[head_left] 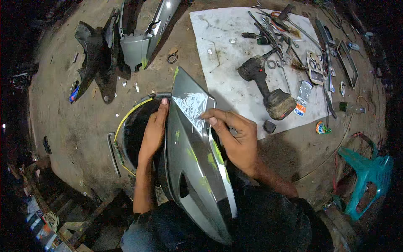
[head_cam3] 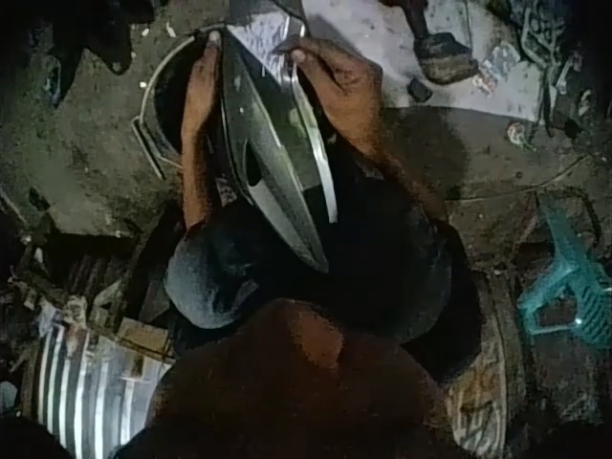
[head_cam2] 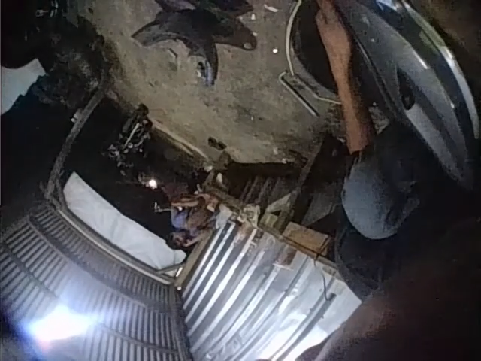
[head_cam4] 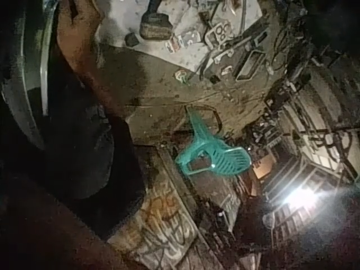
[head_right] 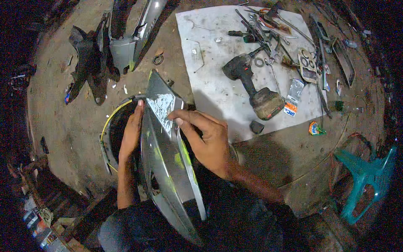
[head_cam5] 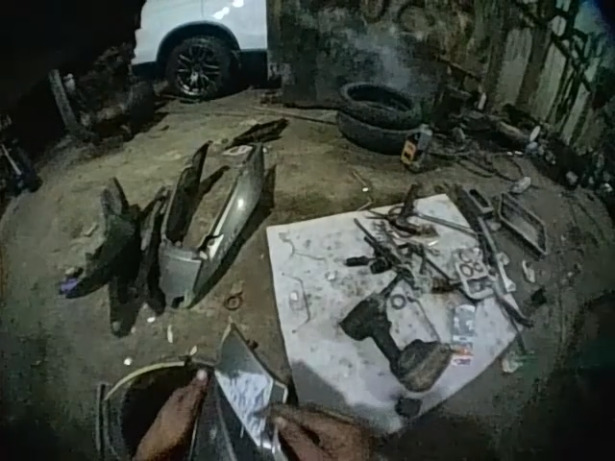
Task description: Applying and smoothing putty to a motorcycle fairing for repair.
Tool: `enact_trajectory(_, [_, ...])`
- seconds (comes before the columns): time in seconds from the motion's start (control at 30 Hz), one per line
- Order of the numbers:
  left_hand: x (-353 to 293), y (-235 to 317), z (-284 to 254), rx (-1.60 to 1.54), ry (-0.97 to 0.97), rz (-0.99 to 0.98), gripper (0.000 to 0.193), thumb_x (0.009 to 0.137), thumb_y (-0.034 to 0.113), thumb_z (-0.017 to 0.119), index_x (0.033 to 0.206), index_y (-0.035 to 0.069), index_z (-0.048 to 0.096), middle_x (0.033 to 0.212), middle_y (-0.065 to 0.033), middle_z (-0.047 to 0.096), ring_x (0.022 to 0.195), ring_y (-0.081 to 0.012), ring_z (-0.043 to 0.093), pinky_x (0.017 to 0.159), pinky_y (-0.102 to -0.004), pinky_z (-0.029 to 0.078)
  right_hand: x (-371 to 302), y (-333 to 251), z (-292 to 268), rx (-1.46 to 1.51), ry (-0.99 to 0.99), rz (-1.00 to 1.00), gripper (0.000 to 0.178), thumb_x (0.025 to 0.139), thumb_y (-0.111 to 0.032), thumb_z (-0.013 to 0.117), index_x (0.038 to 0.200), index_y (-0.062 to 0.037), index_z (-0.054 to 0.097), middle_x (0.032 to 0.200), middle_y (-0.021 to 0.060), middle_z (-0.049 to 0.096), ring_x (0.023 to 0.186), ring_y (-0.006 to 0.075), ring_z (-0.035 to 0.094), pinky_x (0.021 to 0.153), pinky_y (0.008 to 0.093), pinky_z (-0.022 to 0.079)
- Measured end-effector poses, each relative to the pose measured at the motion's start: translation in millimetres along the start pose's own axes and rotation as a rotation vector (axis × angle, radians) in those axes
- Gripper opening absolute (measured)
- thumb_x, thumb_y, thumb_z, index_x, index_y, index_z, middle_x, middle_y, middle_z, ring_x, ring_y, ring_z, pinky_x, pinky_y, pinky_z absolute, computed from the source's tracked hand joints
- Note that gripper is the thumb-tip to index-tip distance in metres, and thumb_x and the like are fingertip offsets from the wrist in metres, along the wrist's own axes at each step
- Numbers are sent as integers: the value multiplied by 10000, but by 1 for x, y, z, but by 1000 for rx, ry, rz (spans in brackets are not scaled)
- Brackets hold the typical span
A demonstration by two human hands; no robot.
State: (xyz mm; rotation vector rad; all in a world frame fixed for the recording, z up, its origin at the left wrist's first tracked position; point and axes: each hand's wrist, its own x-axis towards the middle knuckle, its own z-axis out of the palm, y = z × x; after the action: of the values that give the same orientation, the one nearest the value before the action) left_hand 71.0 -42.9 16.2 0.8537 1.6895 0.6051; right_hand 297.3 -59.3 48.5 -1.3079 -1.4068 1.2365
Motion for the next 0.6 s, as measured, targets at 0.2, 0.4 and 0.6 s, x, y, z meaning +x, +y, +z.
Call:
enact_trajectory(0.2, [-1,1,1,26,12,52,718,1093,628,444,904,-26,674,796,-8,570,758,-132,480,754,-294,438,-3,-1,-5,-22,-66,-7,167,1012,-76,669,1131,-17,770,1049,130,788,954,209,759,863,325,571])
enact_trajectory(0.4, [7,-11,-3,48,42,55,698,1104,607,438,921,-24,672,823,-21,584,781,-134,482,776,-289,443,-4,-4,-7,-1,-128,32,171,1017,-88,671,1142,-27,770,1038,141,781,957,213,759,869,324,568])
enact_trajectory(0.6, [3,-3,-2,8,-23,59,652,1121,564,433,904,-3,671,821,5,576,781,-117,470,766,-294,436,-7,-2,-4,-10,-71,23,166,1015,-92,675,1140,-44,773,1061,137,786,953,209,759,864,329,571])
